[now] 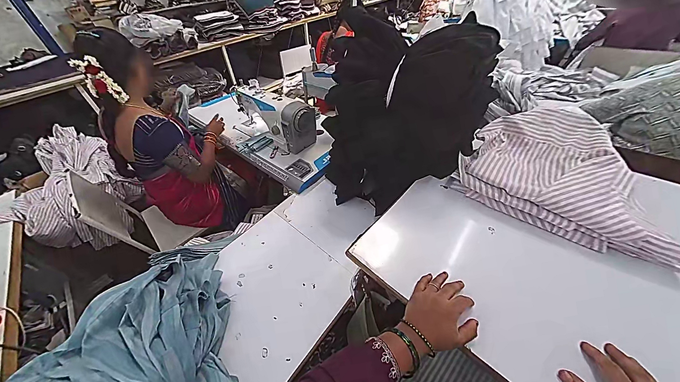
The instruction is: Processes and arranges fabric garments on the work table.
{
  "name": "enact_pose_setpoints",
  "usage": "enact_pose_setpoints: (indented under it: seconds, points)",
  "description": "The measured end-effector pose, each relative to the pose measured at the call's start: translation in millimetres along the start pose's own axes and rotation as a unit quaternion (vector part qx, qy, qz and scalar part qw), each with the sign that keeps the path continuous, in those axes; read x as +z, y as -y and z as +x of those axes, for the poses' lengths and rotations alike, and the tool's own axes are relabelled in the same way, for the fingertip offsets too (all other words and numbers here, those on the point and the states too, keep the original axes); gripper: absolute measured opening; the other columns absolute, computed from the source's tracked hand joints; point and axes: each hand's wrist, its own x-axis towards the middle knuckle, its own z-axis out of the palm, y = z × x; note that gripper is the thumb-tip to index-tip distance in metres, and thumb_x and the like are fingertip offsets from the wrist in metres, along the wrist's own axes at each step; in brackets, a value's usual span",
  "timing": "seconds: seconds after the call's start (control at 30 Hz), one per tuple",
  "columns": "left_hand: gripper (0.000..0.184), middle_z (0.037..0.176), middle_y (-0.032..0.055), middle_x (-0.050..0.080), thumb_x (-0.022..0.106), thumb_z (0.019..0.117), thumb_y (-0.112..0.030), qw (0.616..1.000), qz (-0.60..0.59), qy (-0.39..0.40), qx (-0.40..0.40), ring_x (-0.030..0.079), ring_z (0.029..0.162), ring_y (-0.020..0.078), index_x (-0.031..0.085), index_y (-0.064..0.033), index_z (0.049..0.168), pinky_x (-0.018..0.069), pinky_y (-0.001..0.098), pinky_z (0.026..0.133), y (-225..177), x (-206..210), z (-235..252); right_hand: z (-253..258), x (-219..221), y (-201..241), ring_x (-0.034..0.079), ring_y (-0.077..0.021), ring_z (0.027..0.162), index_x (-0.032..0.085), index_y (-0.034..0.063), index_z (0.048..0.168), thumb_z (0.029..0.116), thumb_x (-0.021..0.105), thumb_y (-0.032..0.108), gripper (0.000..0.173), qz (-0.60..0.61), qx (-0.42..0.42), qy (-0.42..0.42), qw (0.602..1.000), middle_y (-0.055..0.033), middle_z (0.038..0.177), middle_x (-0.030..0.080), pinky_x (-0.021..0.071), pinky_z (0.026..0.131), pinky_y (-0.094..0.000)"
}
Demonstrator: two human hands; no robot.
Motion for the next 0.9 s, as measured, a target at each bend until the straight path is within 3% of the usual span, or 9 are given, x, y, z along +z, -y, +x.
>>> enact_pose_setpoints:
  seconds: [0.67,0.9]
  points:
    - [0.038,0.150,0.0149,0.055,0.058,0.0996,-0.032,1.000,0.001,0.021,-0.005,0.039,0.148,0.0393,0.070,-0.0111,0.128,0.0268,0.0599,0.120,-1.7,-3.4,2.0,-7.2,-4.3,2.1,0.029,-0.0502,0.150,0.058,0.0004,0.142,0.0929,0.063,0.050,0.070,0.012,-0.017,-0.022,1.000,-0.0314,0.156,0.039,0.0082,0.115,-0.0768]
    - [0.040,0.154,0.0141,0.052,0.055,0.1015,-0.034,0.999,-0.002,0.053,-0.002,0.035,0.150,0.0377,0.068,-0.0112,0.132,0.0231,0.0584,0.122,-1.5,-6.5,2.9,-6.6,-3.7,-0.3,0.030,-0.0502,0.149,0.057,-0.0012,0.141,0.0936,0.063,0.048,0.069,0.012,-0.024,-0.027,0.999,-0.0326,0.156,0.040,0.0091,0.116,-0.0765]
